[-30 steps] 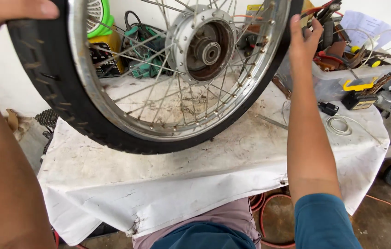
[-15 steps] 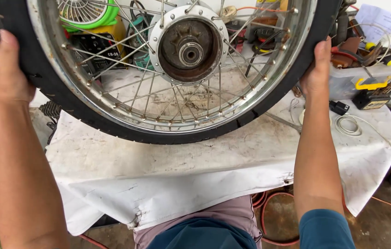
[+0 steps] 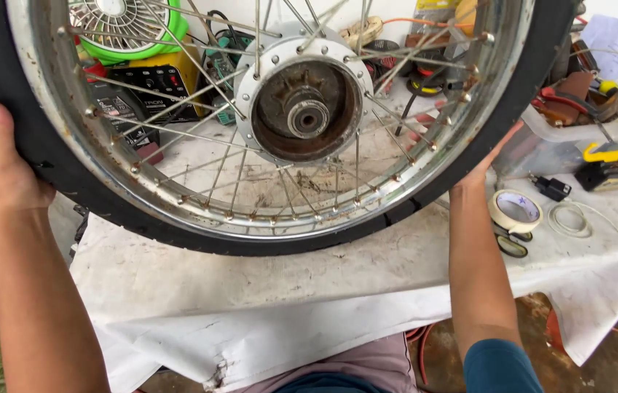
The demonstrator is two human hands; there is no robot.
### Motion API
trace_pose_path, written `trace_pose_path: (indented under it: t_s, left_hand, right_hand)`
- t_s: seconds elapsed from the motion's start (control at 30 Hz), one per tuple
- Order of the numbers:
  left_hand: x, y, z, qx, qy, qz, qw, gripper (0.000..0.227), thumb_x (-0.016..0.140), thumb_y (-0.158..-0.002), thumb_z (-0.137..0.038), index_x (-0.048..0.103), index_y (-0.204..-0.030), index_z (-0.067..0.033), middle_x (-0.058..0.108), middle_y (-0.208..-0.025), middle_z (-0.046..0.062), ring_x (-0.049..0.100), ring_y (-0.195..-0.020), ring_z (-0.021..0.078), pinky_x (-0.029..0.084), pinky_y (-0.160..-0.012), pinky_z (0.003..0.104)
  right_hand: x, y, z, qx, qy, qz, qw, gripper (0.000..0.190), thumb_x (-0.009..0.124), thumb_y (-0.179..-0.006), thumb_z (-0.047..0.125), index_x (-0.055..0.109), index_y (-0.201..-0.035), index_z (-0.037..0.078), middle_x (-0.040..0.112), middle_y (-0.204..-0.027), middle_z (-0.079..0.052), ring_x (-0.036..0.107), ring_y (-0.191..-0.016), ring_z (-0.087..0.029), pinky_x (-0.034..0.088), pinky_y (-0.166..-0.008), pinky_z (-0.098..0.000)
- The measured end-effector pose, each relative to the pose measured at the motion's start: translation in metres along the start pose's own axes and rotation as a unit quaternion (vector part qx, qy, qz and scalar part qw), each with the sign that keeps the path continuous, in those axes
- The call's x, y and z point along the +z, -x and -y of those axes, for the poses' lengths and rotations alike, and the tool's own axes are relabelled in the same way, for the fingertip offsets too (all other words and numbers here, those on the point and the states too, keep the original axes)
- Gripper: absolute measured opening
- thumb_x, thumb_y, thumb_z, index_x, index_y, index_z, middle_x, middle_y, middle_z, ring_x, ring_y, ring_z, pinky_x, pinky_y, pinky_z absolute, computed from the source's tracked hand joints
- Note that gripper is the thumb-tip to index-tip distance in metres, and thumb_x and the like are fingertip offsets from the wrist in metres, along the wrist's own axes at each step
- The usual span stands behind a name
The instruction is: The person applies masking tape around the rim of a motorcycle wheel, then uses an air hose to inflate the tire. They rotate the wheel to check the fit and continue inflating it before removing the tape.
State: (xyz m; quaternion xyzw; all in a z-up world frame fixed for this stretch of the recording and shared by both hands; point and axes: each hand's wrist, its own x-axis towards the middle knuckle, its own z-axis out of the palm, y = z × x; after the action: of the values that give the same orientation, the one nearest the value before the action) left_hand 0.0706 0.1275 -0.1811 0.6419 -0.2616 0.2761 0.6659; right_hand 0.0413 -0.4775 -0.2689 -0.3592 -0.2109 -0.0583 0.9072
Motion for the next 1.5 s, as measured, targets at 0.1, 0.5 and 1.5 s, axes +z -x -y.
trace_pose_path:
  t_s: [0.1, 0.5, 1.5]
  left_hand:
    - [-0.007, -0.011, 0.016, -0.123, 0.04, -0.076, 0.989, 0.092, 0.074, -0.078, -0.077, 0.058, -0.147, -0.0181, 0.071, -0.136, -0.007, 0.073, -0.121, 0.0043, 0.068, -0.105, 0.025]
    - [-0.01, -0.048, 0.064, -0.335, 0.01, -0.095, 0.938, 0.101, 0.066, -0.061, -0.09, 0.061, -0.145, -0.0361, 0.07, -0.143, -0.018, 0.069, -0.132, -0.003, 0.06, -0.119, 0.019]
    - [0.013, 0.036, 0.09, -0.398, -0.054, -0.091, 0.911, 0.038, 0.068, -0.094, -0.038, 0.066, -0.113, -0.0052, 0.066, -0.095, 0.002, 0.062, -0.08, 0.0109, 0.05, -0.061, 0.028]
  right_hand:
    - [-0.021, -0.002, -0.014, -0.043, -0.034, -0.006, 0.998, 0.109, 0.055, -0.063, 0.081, 0.062, -0.133, -0.003, 0.066, -0.122, -0.034, 0.067, -0.109, -0.047, 0.053, -0.095, -0.0644]
    - [-0.021, -0.012, -0.024, -0.072, 0.021, -0.07, 0.995, 0.107, 0.06, -0.071, 0.078, 0.052, -0.147, 0.002, 0.06, -0.143, -0.026, 0.063, -0.127, -0.043, 0.051, -0.111, -0.0546]
    - [-0.097, 0.015, -0.029, 0.184, -0.017, -0.098, 0.978, 0.093, 0.074, -0.091, 0.049, 0.04, -0.153, -0.012, 0.053, -0.142, -0.04, 0.053, -0.129, -0.056, 0.044, -0.106, -0.062]
